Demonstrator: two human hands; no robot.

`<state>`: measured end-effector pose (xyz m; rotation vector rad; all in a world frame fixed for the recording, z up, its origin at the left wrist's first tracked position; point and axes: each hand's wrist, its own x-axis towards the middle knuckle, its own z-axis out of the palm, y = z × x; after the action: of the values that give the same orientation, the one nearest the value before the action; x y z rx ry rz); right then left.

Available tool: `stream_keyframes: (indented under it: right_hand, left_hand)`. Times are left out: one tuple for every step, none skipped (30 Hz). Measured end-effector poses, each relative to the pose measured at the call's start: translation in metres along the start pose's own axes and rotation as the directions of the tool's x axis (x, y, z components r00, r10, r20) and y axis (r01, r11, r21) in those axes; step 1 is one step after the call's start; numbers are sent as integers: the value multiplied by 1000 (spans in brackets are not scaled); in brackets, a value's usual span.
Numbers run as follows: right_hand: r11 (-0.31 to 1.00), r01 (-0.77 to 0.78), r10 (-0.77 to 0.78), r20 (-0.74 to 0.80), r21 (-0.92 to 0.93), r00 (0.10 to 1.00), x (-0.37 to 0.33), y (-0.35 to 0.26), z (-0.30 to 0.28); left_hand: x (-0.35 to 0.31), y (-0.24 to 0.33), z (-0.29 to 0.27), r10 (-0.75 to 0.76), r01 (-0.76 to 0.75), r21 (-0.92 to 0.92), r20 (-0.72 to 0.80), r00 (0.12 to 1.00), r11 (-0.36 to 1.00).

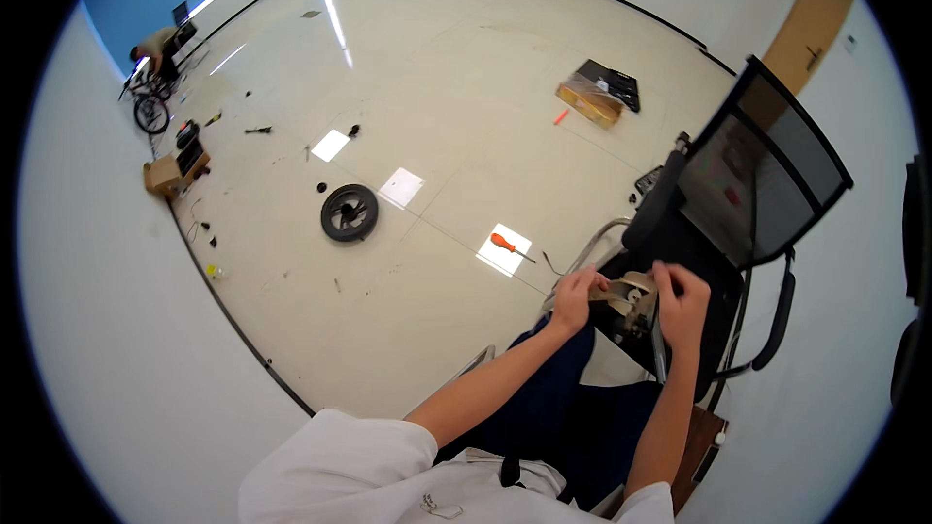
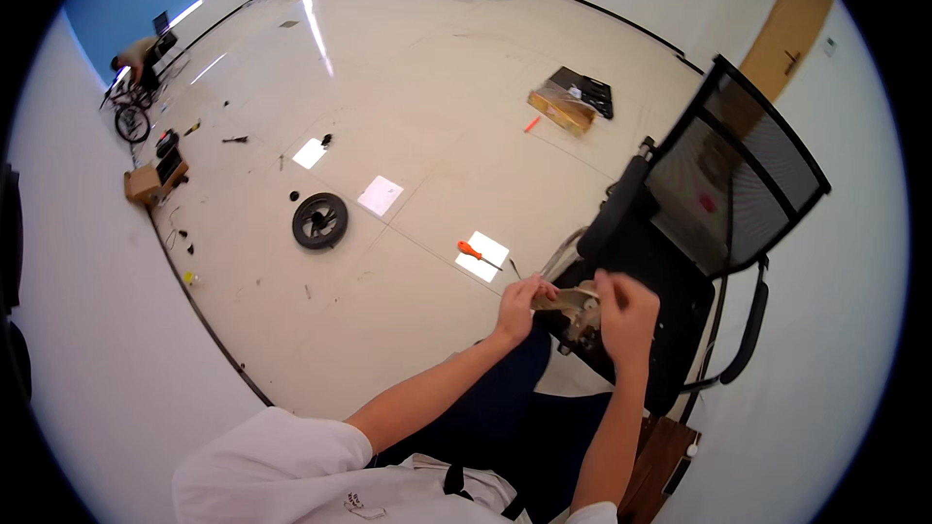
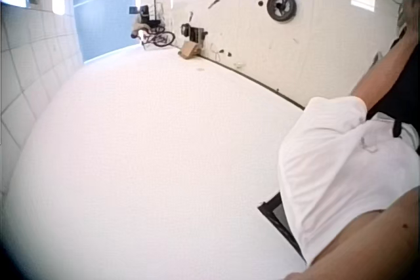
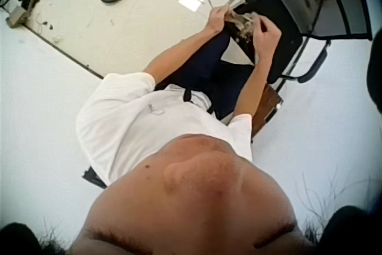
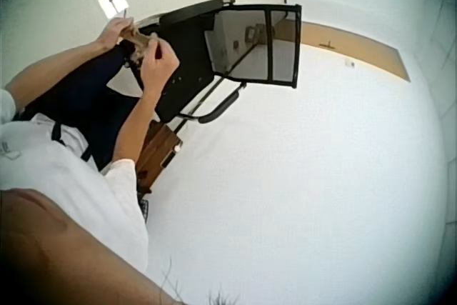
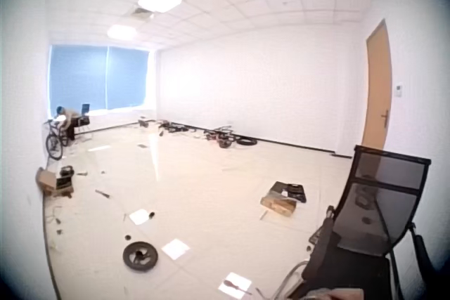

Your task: The person assembles a beige mechanical component by hand, inserting and rotating a metal rod and adjusting internal parts. The person repeatedly manipulates the component, testing its movement and alignment while seated in a workshop.

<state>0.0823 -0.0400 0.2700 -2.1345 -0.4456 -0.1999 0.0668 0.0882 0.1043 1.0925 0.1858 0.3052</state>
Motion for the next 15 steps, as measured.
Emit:
stream_keyframes:
  right_hand:
    - [997, -68, 70, -33, 46, 997, 10, 18, 2]
    - [987, -127, 133, -59, 100, 989, 17, 40, 6]
    - [945, -240, 256, -45, 224, 966, 19, 65, 11]
    - [931, -234, 272, -105, 279, 957, 15, 102, 18]
    - [902, -303, 357, -137, 308, 924, 4, 146, 25]
    - [865, -371, 439, -151, 337, 886, -11, 175, 28]
    - [800, -461, 531, -98, 384, 841, -27, 174, 31]
    - [721, -549, 621, -43, 422, 782, -47, 173, 33]
    - [692, -579, 649, -21, 430, 761, -65, 173, 34]
    - [662, -607, 676, 1, 438, 737, -83, 171, 33]
    - [677, -595, 667, -19, 433, 745, -105, 166, 34]
    - [693, -578, 654, -37, 431, 756, -123, 155, 36]
    - [708, -561, 641, -57, 429, 766, -138, 144, 39]
    - [713, -524, 628, -92, 467, 773, -151, 126, 40]
    - [662, -489, 613, -36, 569, 789, -162, 112, 39]
  left_hand:
    - [1, 2, 0, -14, 14, 1, 5, 1000, 1000]
    - [3, 3, -1, -21, 21, 4, 3, 1000, 1000]
    - [4, 0, -5, -44, 44, -12, 7, 999, 999]
    - [4, 4, -1, -39, 39, -39, 13, 999, 998]
    - [4, 6, 2, -39, 40, -30, 8, 999, 999]
    - [2, 5, 3, -43, 43, -22, -14, 999, 999]
    - [3, 3, 1, -42, 41, -42, -31, 999, 998]
    - [2, 1, 0, -48, 45, -61, -45, 998, 997]
    - [1, 0, -2, -58, 54, -71, -59, 997, 996]
    - [1, 0, -2, -59, 54, -76, -66, 996, 996]
    - [-1, 1, -1, -65, 60, -77, -69, 995, 995]
    - [0, 2, -1, -64, 58, -76, -73, 995, 995]
    - [0, -1, -2, -58, 53, -75, -77, 995, 996]
    - [-1, -2, -2, -54, 47, -72, -90, 994, 996]
    - [-2, -1, 0, -51, 46, -68, -84, 995, 997]
